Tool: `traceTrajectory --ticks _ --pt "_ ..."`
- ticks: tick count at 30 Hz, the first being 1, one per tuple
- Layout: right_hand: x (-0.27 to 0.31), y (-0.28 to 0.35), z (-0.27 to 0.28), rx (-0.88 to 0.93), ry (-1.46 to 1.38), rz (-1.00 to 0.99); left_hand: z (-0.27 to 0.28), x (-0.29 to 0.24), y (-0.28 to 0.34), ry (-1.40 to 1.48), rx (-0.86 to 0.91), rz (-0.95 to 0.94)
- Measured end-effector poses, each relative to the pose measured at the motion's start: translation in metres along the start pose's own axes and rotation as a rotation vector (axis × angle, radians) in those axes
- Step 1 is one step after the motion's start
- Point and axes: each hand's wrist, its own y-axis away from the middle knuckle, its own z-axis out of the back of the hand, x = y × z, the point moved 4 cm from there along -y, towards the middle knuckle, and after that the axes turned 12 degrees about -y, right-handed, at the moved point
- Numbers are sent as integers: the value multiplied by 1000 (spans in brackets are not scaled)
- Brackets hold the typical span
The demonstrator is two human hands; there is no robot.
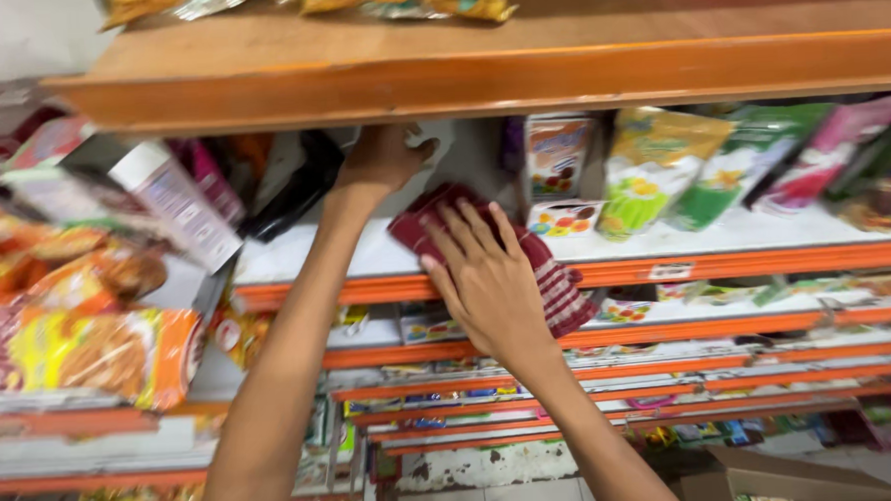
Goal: The person wipes the supermarket shelves with a cloth, uses a barcode scanner on a shelf surface, and moves various packets and boxes of food products.
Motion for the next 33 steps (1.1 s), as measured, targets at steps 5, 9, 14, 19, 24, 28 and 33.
traceTrajectory --ticks 5,9,14,19,24,28,33 --pt "42 -6 -41 8 -93 -34 94 -26 151 -137 -623 -81" --pt "57 20 -37 -68 -96 97 103 -15 169 -392 -644 -13" --pt "9 25 -12 -37 -86 -66 93 9 161 -310 -444 101" --pt "-6 -7 -23 22 -15 -102 92 0 168 -203 -540 56" --pt "-12 -34 -37 101 -67 -10 96 -11 180 -173 -600 -58" --pt "-2 0 -26 118 -255 58 106 -16 192 -88 -556 -87" --pt "-17 7 -8 54 -204 -116 85 -25 263 224 -562 23"
